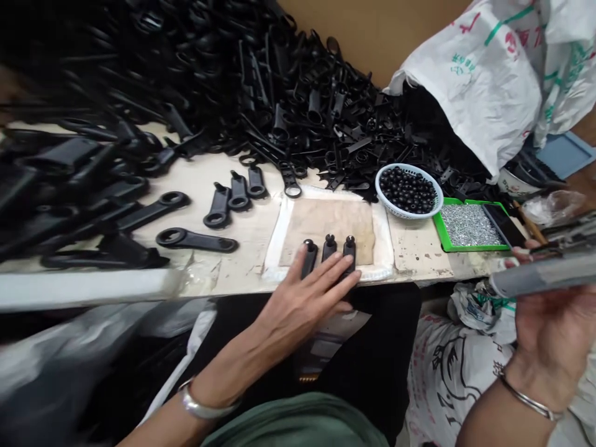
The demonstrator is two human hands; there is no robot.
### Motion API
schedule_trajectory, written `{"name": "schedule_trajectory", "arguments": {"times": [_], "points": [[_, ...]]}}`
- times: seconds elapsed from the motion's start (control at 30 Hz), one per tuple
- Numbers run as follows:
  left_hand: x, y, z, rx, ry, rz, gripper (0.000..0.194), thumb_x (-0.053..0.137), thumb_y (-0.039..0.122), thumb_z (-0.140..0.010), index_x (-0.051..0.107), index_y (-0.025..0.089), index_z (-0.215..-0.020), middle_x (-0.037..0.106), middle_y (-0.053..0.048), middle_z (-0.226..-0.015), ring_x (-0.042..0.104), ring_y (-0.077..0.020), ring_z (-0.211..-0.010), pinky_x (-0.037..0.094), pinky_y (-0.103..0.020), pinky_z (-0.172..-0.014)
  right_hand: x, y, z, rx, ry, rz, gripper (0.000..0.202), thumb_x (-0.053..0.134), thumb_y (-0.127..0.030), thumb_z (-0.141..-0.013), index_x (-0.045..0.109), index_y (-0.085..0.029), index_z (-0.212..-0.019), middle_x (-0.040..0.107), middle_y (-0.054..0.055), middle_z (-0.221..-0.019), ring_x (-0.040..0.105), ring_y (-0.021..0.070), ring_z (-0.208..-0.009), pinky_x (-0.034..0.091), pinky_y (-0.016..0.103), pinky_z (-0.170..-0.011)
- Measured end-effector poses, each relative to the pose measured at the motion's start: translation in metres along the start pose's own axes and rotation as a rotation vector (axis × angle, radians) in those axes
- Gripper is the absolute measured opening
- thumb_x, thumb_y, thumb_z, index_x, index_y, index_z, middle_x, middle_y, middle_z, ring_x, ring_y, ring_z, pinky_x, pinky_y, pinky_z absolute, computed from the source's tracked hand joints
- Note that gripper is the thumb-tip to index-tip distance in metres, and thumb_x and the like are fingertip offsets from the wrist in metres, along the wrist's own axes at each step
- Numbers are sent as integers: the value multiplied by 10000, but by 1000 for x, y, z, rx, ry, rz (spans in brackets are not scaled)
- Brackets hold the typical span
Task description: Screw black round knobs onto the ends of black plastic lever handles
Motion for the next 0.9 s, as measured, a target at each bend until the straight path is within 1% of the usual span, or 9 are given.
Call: {"name": "schedule_trajectory", "arguments": {"times": [0.07, 0.13, 0.27, 0.37, 0.5, 0.57, 0.63, 0.73, 0.9], "points": [[3, 3, -4, -6, -25, -17, 343, 634, 267, -931, 590, 176, -1259, 612, -159, -1359, 577, -291, -1282, 339, -618, -1140, 6, 1, -6, 207, -158, -259, 608, 321, -645, -948, 621, -266, -1317, 749, 190, -975, 741, 319, -895, 552, 493, -667], [5, 3, -4, -19, -35, -28, 300, 598, 217, -950, 597, 174, -1246, 622, -154, -1347, 584, -277, -1275, 380, -564, -1132, 15, -10, -4, 315, -219, -392, 580, 550, -648, -858, 619, -292, -1311, 761, 160, -914, 744, 303, -842, 531, 520, -704], [7, -1, -3, 19, -12, -24, 261, 565, 185, -963, 605, 164, -1220, 646, -143, -1315, 615, -260, -1236, 428, -485, -1108, 35, -44, 0, 333, -271, -468, 774, 812, -674, -571, 649, -321, -1241, 741, 89, -766, 714, 262, -704, 529, 522, -703], [6, -2, -3, 28, -27, -16, 270, 585, 158, -944, 597, 155, -1214, 642, -145, -1320, 611, -254, -1242, 402, -478, -1127, 56, -73, -5, 333, -278, -687, 700, 935, -457, -432, 696, -320, -1075, 671, 21, -696, 621, 222, -621, 547, 489, -644], [4, -3, -4, 43, -58, 18, 298, 574, 132, -936, 579, 153, -1233, 625, -145, -1345, 588, -248, -1269, 381, -477, -1138, 92, -104, -11, 273, -424, -870, 434, 881, -396, -535, 672, -278, -896, 499, -41, -566, 429, 130, -469, 443, 349, -492], [4, -3, -3, 38, -49, 42, 288, 559, 144, -944, 577, 156, -1231, 625, -141, -1346, 582, -252, -1275, 379, -488, -1136, 110, -114, -9, 279, -510, -905, 389, 857, -405, -610, 662, -259, -914, 499, -46, -572, 430, 116, -460, 429, 325, -489], [4, -2, -3, 24, -39, 57, 271, 530, 156, -961, 578, 155, -1227, 624, -138, -1346, 579, -255, -1279, 362, -506, -1144, 128, -122, -4, 297, -537, -929, 369, 832, -425, -675, 659, -238, -942, 525, -47, -595, 463, 108, -476, 451, 312, -509], [4, -2, -3, 7, -26, 52, 259, 476, 144, -978, 581, 158, -1214, 628, -129, -1341, 583, -241, -1272, 331, -507, -1165, 155, -133, 2, 281, -455, -964, 304, 790, -437, -742, 650, -223, -906, 521, -62, -572, 488, 96, -471, 459, 277, -496], [6, -1, -2, 17, -16, 43, 294, 496, 145, -960, 550, 153, -1249, 624, -127, -1345, 577, -234, -1278, 311, -456, -1188, 190, -143, 4, 229, -179, -977, 169, 739, -367, -777, 621, -246, -779, 432, -92, -508, 431, 76, -394, 415, 240, -419]]}}
Point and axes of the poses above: each hand's wrist, its own z-axis away from the middle knuckle, its own x-axis out of the palm, y = z × x, the point moved 1 cm from there along -z, towards the middle knuckle
